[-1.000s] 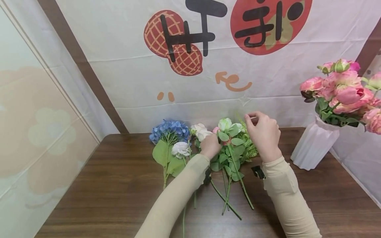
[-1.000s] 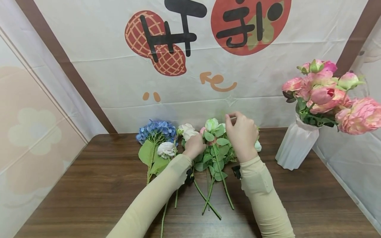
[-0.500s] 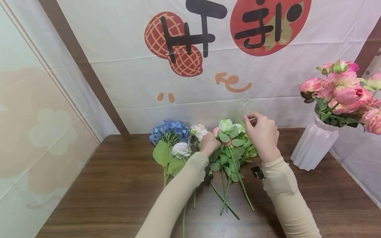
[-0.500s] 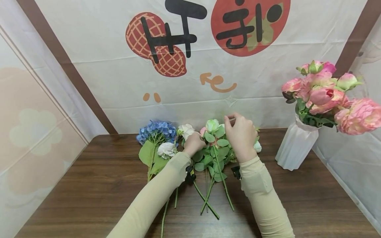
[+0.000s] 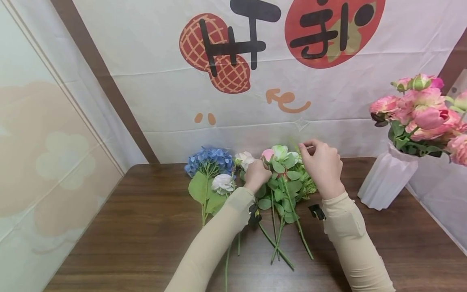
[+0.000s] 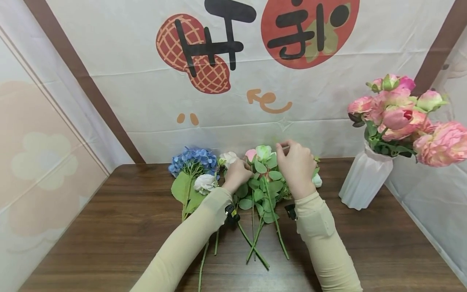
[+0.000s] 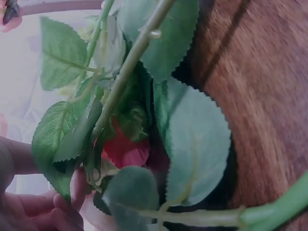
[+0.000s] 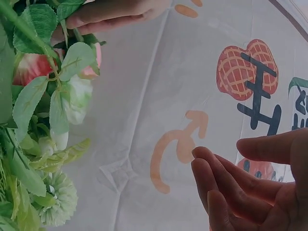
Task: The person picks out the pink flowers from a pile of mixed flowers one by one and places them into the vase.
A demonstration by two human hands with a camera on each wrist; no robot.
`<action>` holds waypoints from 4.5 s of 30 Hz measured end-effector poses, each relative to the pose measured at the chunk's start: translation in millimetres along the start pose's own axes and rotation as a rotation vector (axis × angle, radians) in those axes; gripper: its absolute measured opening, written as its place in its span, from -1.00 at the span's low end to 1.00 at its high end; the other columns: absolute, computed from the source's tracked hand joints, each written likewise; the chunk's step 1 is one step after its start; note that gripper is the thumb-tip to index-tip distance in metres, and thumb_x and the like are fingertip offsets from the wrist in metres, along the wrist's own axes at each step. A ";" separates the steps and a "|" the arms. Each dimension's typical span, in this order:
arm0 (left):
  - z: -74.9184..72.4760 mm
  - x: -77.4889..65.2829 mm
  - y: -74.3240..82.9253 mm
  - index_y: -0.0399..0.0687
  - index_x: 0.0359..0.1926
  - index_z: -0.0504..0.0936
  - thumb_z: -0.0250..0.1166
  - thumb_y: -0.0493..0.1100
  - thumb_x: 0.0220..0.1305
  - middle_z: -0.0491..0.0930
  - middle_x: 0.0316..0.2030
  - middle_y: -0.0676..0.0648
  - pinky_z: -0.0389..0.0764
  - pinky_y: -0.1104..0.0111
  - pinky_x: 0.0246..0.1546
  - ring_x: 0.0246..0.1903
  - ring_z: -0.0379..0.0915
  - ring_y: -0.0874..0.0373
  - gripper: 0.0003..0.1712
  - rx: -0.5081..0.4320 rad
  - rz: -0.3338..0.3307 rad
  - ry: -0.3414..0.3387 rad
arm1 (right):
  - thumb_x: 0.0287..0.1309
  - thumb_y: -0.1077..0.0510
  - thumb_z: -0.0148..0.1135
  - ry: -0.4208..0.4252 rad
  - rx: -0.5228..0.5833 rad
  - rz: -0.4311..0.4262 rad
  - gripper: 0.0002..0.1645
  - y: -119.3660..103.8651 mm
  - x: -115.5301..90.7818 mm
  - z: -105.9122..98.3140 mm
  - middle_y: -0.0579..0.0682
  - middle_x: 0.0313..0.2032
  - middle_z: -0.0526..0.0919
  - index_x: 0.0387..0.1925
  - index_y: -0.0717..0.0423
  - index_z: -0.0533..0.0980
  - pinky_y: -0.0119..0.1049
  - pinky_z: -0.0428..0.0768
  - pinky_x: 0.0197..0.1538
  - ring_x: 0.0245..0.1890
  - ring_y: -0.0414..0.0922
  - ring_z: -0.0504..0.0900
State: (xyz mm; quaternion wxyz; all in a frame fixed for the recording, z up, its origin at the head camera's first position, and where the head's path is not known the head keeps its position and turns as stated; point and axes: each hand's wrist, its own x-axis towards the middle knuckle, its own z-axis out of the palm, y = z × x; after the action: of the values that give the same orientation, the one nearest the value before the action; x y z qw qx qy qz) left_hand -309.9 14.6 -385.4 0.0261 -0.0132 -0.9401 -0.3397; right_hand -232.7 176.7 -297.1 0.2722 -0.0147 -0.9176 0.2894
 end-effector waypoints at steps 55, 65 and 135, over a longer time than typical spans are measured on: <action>-75.7 -23.5 34.3 -0.07 -0.37 0.72 0.33 -0.06 0.18 0.67 -0.45 -0.01 0.51 0.39 -0.39 -0.45 0.54 0.16 -0.82 -0.387 0.204 0.244 | 0.29 -0.20 0.01 -0.007 0.008 -0.009 -0.53 -4.8 -2.1 6.0 0.05 -0.31 0.75 -0.11 0.02 0.63 -0.21 0.43 -0.65 -0.56 0.01 0.64; -101.8 -32.3 36.7 -0.14 -0.34 0.71 0.36 -0.13 0.14 0.68 -0.44 -0.09 0.54 0.43 -0.45 -0.48 0.56 0.16 -0.84 -0.547 0.268 0.360 | 0.29 -0.21 0.01 0.073 0.043 -0.023 -0.52 -8.1 -1.5 2.9 0.06 -0.29 0.75 -0.12 0.02 0.64 -0.11 0.48 -0.58 -0.48 0.06 0.67; -96.3 -79.0 43.7 -0.16 -0.33 0.72 0.43 -0.09 0.08 0.67 -0.46 0.01 0.39 0.43 -0.48 -0.51 0.40 0.20 -0.77 -1.143 0.335 0.713 | -0.01 0.19 0.42 0.224 0.295 -0.536 -0.85 -59.3 -23.0 16.1 -0.01 -0.41 0.74 -0.32 0.09 0.71 -0.24 0.64 -0.30 -0.42 -0.14 0.68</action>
State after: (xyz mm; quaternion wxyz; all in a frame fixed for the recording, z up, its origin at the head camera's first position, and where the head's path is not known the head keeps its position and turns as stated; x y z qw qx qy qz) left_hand -225.4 -13.9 -288.2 0.3743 -0.0575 -0.5331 -0.7566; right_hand -213.6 114.7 -287.5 0.4374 0.2353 -0.8013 0.3337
